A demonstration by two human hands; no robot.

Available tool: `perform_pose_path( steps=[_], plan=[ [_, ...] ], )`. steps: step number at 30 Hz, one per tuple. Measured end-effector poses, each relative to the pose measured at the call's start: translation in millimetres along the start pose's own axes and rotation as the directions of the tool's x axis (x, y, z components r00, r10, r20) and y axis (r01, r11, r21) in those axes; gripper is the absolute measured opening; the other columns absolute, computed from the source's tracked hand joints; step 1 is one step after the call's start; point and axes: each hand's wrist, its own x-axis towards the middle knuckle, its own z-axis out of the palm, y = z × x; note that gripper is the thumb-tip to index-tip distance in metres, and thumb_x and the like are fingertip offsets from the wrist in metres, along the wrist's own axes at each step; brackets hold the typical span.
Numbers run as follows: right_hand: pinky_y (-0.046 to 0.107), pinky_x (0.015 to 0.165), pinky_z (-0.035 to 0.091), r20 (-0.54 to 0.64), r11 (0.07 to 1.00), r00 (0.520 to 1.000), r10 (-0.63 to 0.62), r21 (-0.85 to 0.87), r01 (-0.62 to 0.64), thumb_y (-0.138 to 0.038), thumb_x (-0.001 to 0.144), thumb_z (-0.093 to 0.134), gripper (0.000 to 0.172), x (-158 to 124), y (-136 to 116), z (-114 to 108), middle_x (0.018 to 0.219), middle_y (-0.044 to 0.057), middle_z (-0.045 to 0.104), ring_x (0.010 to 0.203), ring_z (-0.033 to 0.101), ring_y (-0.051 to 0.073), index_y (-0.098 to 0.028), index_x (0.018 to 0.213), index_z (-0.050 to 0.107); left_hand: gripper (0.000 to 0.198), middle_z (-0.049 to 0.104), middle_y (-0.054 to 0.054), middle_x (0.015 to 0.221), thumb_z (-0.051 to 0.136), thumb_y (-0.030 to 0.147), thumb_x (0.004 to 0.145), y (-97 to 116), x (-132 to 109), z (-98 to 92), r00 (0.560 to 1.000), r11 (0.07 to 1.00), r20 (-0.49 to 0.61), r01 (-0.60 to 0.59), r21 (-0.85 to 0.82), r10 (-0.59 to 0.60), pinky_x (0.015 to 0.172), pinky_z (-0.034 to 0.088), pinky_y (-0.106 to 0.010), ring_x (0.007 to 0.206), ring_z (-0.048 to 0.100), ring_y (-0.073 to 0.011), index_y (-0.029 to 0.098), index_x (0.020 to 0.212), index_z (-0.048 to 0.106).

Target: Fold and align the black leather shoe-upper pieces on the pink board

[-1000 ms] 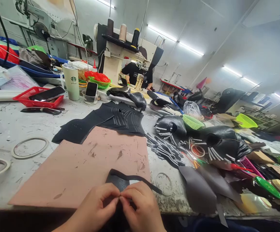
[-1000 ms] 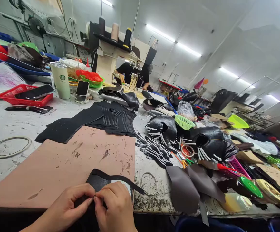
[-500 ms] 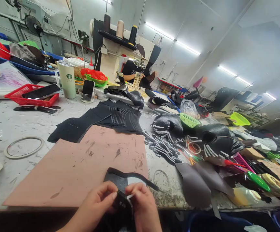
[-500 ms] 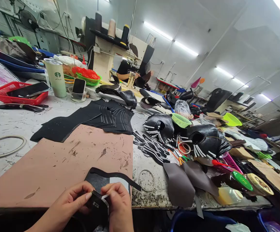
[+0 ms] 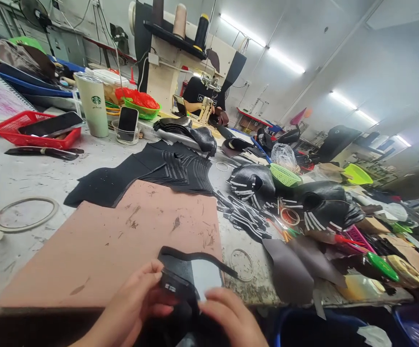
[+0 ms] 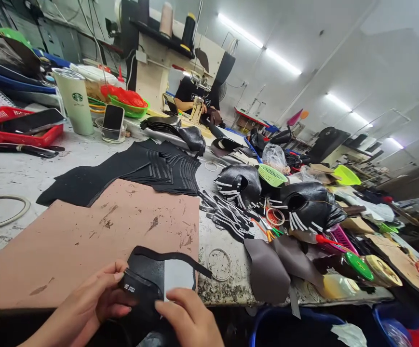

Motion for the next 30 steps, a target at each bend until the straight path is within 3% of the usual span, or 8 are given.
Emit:
perform_pose_path(
  steps=[2,4,6,8,10,14,22,30],
  plan=[
    [0.028,0.071,0.054,-0.086,0.969,0.972,-0.22,-0.134,0.208,-0.017,0.08,0.055,0.032,29.4,-5.9,13.6,0.096,0.009,0.067,0.084,0.065,0.02,-0.021,0.111,0.059,0.03,0.058,0.002,0.064,0.059,0.047,0.069,-3.9,3.7,-2.8,0.989,0.985,0.117,-0.102,0.138,0.086,0.057,0.047,-0.021,0.062,0.057,-0.0128,0.019,0.07,0.047],
    [0.025,0.065,0.053,-0.135,0.979,0.976,-0.17,-0.138,0.151,-0.008,0.08,0.044,0.028,58.5,-3.4,19.6,0.084,0.006,0.068,0.074,0.065,0.017,-0.019,0.101,0.059,0.025,0.064,-0.002,0.076,0.047,0.043,0.081,-7.8,10.8,-14.9,0.914,0.799,0.234,-0.405,0.444,0.333,0.07,0.049,-0.026,0.075,0.06,-0.016,0.019,0.076,0.055],
    [0.024,0.059,0.051,-0.063,0.988,0.986,0.152,0.034,-0.15,-0.014,0.08,0.045,0.014,84.6,4.9,20.8,0.072,0.002,0.063,0.066,0.062,0.015,-0.018,0.084,0.058,0.024,0.067,-0.005,0.099,0.042,0.031,0.087,-14.1,20.1,-32.2,0.702,0.261,0.444,-0.655,0.709,0.557,0.087,0.045,-0.033,0.095,0.059,-0.0206,0.02,0.091,0.062],
    [0.021,0.05,0.048,0.149,0.861,0.882,0.447,0.196,-0.47,-0.022,0.08,0.05,0.008,105.9,14.7,22.2,0.061,-0.003,0.053,0.052,0.055,0.011,-0.018,0.073,0.052,0.028,0.063,-0.006,0.114,0.04,0.017,0.086,-23.1,28.9,-48.3,0.49,-0.289,0.657,-0.629,0.722,0.573,0.095,0.04,-0.036,0.108,0.055,-0.0234,0.02,0.104,0.062],
    [0.019,0.043,0.042,0.321,0.729,0.76,0.565,0.236,-0.642,-0.022,0.08,0.051,0.013,120.5,22.7,26.3,0.055,-0.008,0.044,0.042,0.046,0.007,-0.018,0.069,0.046,0.035,0.063,-0.007,0.116,0.037,0.008,0.084,-31.8,34.3,-57.6,0.396,-0.546,0.751,-0.519,0.658,0.528,0.094,0.04,-0.037,0.108,0.054,-0.0244,0.018,0.107,0.061],
    [0.017,0.04,0.037,0.406,0.692,0.698,0.591,0.19,-0.696,-0.017,0.08,0.051,0.017,129.9,29.7,35.1,0.049,-0.009,0.041,0.038,0.041,0.005,-0.018,0.065,0.043,0.034,0.064,-0.005,0.114,0.039,0.009,0.081,-35.1,33.1,-55.7,0.37,-0.637,0.772,-0.436,0.636,0.517,0.091,0.039,-0.035,0.103,0.057,-0.0236,0.017,0.106,0.061],
    [0.018,0.044,0.031,0.406,0.722,0.683,0.607,0.077,-0.687,-0.012,0.077,0.054,0.02,131.0,27.7,33.6,0.049,-0.008,0.042,0.045,0.04,0.007,-0.017,0.06,0.045,0.036,0.064,-0.008,0.114,0.036,0.013,0.083,-25.2,30.1,-50.9,0.327,-0.738,0.818,-0.361,0.571,0.473,0.093,0.033,-0.034,0.104,0.057,-0.0233,0.014,0.108,0.061],
    [0.019,0.046,0.033,0.379,0.753,0.689,0.618,-0.035,-0.657,-0.015,0.073,0.057,0.011,128.7,25.8,24.6,0.053,-0.005,0.049,0.05,0.046,0.009,-0.018,0.063,0.052,0.032,0.061,-0.01,0.116,0.043,0.026,0.085,-17.1,32.5,-45.7,0.438,-0.692,0.811,-0.444,0.57,0.388,0.099,0.035,-0.033,0.116,0.05,-0.0251,0.015,0.108,0.062]
  ],
)
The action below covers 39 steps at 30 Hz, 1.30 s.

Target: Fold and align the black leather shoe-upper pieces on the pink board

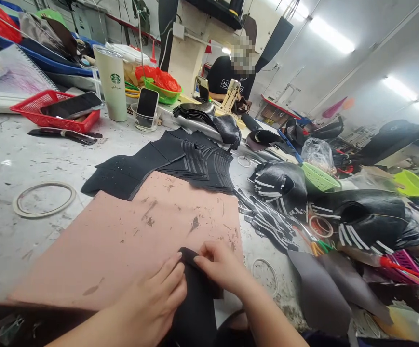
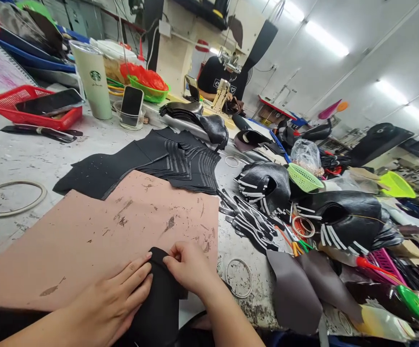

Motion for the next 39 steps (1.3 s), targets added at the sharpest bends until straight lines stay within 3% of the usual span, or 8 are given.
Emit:
perform_pose_path(
  steps=[6,11,17,25,30,33,35,39],
  plan=[
    [0.018,0.045,0.036,0.035,0.989,0.997,0.067,0.133,-0.071,-0.01,0.069,0.055,0.011,-12.6,19.9,-25.9,0.052,-0.006,0.052,0.047,0.05,0.009,-0.018,0.065,0.048,0.029,0.06,-0.013,0.118,0.043,0.022,0.082,0.3,2.3,-0.1,1.0,0.999,-0.029,0.011,-0.053,-0.013,0.095,0.034,-0.033,0.111,0.053,-0.0245,0.015,0.103,0.062],
    [0.018,0.042,0.034,-0.033,0.987,0.995,0.098,0.133,-0.093,-0.016,0.071,0.058,0.015,-12.6,29.0,-26.3,0.047,-0.006,0.05,0.043,0.047,0.008,-0.019,0.063,0.046,0.029,0.056,-0.013,0.125,0.051,0.027,0.074,1.9,6.5,6.0,0.999,1.0,-0.032,0.017,0.0,-0.017,0.093,0.032,-0.036,0.111,0.054,-0.0277,0.017,0.098,0.064],
    [0.018,0.043,0.033,-0.079,0.991,0.992,0.1,0.102,-0.092,-0.017,0.071,0.06,0.016,-9.6,25.3,-24.2,0.045,-0.006,0.05,0.043,0.046,0.008,-0.019,0.061,0.048,0.04,0.058,-0.013,0.124,0.058,0.03,0.067,4.2,19.4,4.6,0.996,0.994,0.058,-0.071,0.078,0.067,0.09,0.034,-0.042,0.106,0.054,-0.0355,0.016,0.105,0.064],
    [0.02,0.047,0.04,-0.162,0.979,0.974,0.157,0.158,-0.132,-0.019,0.075,0.06,0.014,-16.8,34.3,-42.2,0.052,-0.005,0.052,0.047,0.053,0.01,-0.017,0.064,0.052,0.04,0.057,-0.013,0.125,0.062,0.028,0.068,12.3,35.0,-0.5,0.976,0.995,0.203,-0.091,0.044,0.08,0.097,0.032,-0.04,0.112,0.052,-0.0313,0.016,0.106,0.065],
    [0.019,0.047,0.04,-0.192,0.973,0.965,0.178,0.183,-0.143,-0.022,0.075,0.06,0.015,-19.0,41.7,-45.4,0.052,-0.006,0.052,0.046,0.052,0.009,-0.017,0.064,0.051,0.046,0.048,-0.004,0.135,0.064,0.035,0.067,13.5,44.3,-1.2,0.959,0.984,0.25,-0.159,0.084,0.134,0.076,0.044,-0.039,0.107,0.055,-0.0346,0.024,0.112,0.063],
    [0.02,0.046,0.039,-0.221,0.981,0.963,0.154,0.153,-0.121,-0.023,0.075,0.061,0.016,-16.8,45.4,-42.7,0.051,-0.006,0.051,0.045,0.051,0.009,-0.017,0.064,0.051,0.04,0.055,-0.009,0.128,0.065,0.033,0.067,15.0,51.1,2.3,0.963,0.982,0.22,-0.176,0.062,0.158,0.079,0.044,-0.038,0.101,0.058,-0.0311,0.019,0.104,0.066],
    [0.02,0.046,0.037,-0.254,0.99,0.96,0.119,0.104,-0.095,-0.024,0.074,0.062,0.016,-15.5,47.4,-40.4,0.051,-0.006,0.051,0.046,0.05,0.01,-0.017,0.063,0.052,0.036,0.061,-0.014,0.119,0.061,0.04,0.074,17.5,56.2,7.6,0.966,0.98,0.175,-0.195,0.026,0.188,0.085,0.042,-0.039,0.101,0.058,-0.0305,0.015,0.099,0.068],
    [0.023,0.051,0.037,-0.355,0.999,0.935,0.018,-0.03,-0.031,-0.02,0.072,0.061,0.012,-17.2,50.9,-32.6,0.056,-0.003,0.053,0.053,0.05,0.012,-0.018,0.064,0.054,0.072,0.055,-0.019,0.125,0.044,0.074,0.072,23.2,64.4,18.9,0.957,0.982,0.221,-0.182,-0.042,0.187,0.078,0.047,-0.044,0.103,0.056,-0.0369,0.015,0.107,0.065]
  ],
)
